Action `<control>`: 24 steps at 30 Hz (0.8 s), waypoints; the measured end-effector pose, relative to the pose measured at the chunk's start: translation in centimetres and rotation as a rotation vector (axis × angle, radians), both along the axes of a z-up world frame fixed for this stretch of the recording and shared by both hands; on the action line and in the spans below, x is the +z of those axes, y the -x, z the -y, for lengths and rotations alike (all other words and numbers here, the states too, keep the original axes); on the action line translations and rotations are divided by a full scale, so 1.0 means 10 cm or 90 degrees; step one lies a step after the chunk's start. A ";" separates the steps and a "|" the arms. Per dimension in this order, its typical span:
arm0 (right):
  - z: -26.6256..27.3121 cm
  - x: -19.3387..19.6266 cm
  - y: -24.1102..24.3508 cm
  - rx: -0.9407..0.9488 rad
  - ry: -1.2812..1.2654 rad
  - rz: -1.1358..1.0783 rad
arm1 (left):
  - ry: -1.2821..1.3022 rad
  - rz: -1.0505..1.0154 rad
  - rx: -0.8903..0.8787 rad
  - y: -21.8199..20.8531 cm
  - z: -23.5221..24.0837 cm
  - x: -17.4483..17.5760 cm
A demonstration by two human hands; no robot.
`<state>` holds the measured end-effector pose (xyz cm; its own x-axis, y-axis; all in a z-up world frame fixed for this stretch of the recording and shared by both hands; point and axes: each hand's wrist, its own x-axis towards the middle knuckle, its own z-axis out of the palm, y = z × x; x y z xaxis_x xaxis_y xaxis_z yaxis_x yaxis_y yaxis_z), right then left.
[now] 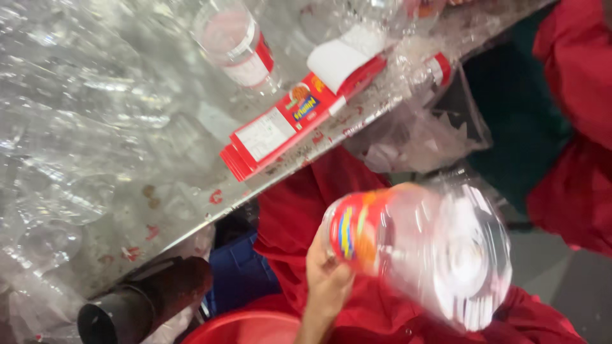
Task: The person applies labels to plastic jars by hand and folds additional paper labels at a workstation.
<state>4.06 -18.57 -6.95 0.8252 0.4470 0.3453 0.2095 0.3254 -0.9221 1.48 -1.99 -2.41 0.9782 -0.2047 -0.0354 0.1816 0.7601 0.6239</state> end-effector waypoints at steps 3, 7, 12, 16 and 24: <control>0.08 0.35 -0.26 -0.310 0.184 0.360 | -0.087 -0.016 0.211 -0.08 0.14 0.14; 0.06 0.50 -0.60 -0.587 0.285 0.656 | -0.464 0.040 0.269 -0.09 0.16 0.33; 0.26 0.39 -0.53 -0.435 0.287 0.585 | -0.560 0.093 0.182 -0.04 0.05 0.33; 0.27 0.29 -0.56 -0.334 0.237 0.487 | -0.610 0.074 0.160 -0.01 0.06 0.23; 0.21 0.13 -0.59 -0.337 0.223 0.410 | -0.758 0.137 0.167 -0.02 0.02 0.20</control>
<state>9.97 -20.62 -5.62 0.6468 0.2301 0.7271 0.7618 -0.2383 -0.6023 1.69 -2.15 -0.44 0.9936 0.0482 0.1018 -0.0826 -0.3028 0.9495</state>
